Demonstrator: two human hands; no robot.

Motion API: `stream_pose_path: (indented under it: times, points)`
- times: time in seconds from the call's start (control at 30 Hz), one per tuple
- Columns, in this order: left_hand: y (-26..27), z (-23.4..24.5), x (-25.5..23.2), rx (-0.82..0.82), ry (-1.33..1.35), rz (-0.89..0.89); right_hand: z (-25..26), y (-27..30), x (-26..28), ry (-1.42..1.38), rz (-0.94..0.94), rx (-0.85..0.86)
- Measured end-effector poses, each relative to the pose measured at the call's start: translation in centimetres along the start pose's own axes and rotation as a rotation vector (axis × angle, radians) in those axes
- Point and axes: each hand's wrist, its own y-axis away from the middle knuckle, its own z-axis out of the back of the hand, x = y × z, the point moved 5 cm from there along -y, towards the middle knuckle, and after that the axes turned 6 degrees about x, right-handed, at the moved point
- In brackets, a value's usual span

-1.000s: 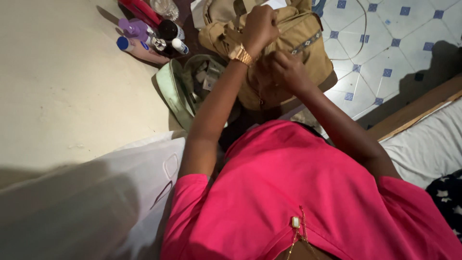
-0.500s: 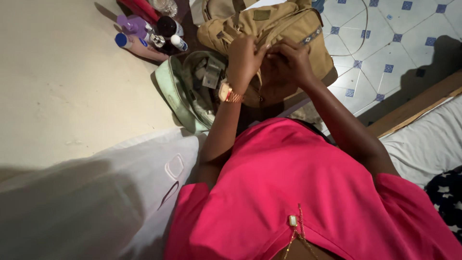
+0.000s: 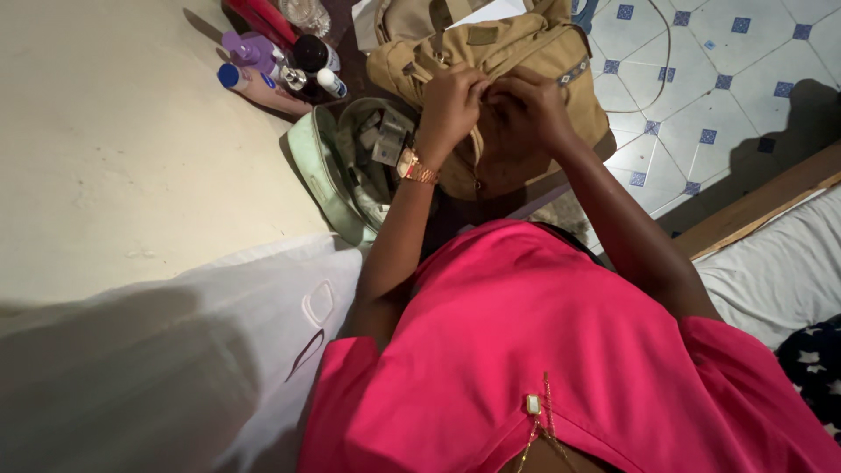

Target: The person packs a tan backpack with daily essentials, including a hairbrush, notebooks, and small toiletries. They open and close multiple compartments, arrange items inside, and zip the bag shut.

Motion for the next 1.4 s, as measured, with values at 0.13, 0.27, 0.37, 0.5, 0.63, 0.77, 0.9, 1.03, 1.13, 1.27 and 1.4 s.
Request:
stream_pose_path:
  times: [0.13,0.27,0.37,0.5,0.63,0.77,0.9,1.03,1.13,1.27,1.4]
  points:
    - [0.2,-0.1,0.6,-0.023,0.000,0.000,-0.2,0.5,0.5,0.126,0.105,-0.005]
    - [-0.8,-0.8,1.9,-0.070,0.009,0.049,-1.2,2.1,0.1,0.402,0.229,0.108]
    - [-1.2,-1.4,3.4,-0.089,0.011,0.200,-2.2,4.3,0.0,0.523,0.355,0.184]
    - [-1.6,-1.6,3.7,-0.123,-0.054,0.176,-2.3,6.3,-0.2,0.477,0.371,0.240]
    - [-0.9,-1.5,3.0,-0.149,-0.034,0.090,-2.3,6.3,0.1,0.475,0.286,0.243]
    - [0.3,0.5,1.1,-0.230,-0.057,-0.140,-1.5,4.9,1.9,0.427,0.264,0.202]
    - [4.2,3.2,2.6,-0.366,-0.028,0.251,-0.3,4.7,4.2,0.329,0.233,0.088]
    - [6.8,0.7,4.2,-0.055,0.161,0.485,0.1,5.0,4.6,0.173,0.231,0.098]
    - [6.9,-0.6,4.3,-0.232,0.356,0.135,-1.7,5.6,4.8,0.181,0.274,0.215]
    - [5.3,-2.5,7.6,-0.285,0.373,0.039,-4.5,7.0,5.6,0.316,0.266,0.445]
    - [4.9,-4.0,12.1,-0.163,0.628,0.281,-4.9,7.1,6.4,0.397,0.166,0.519]
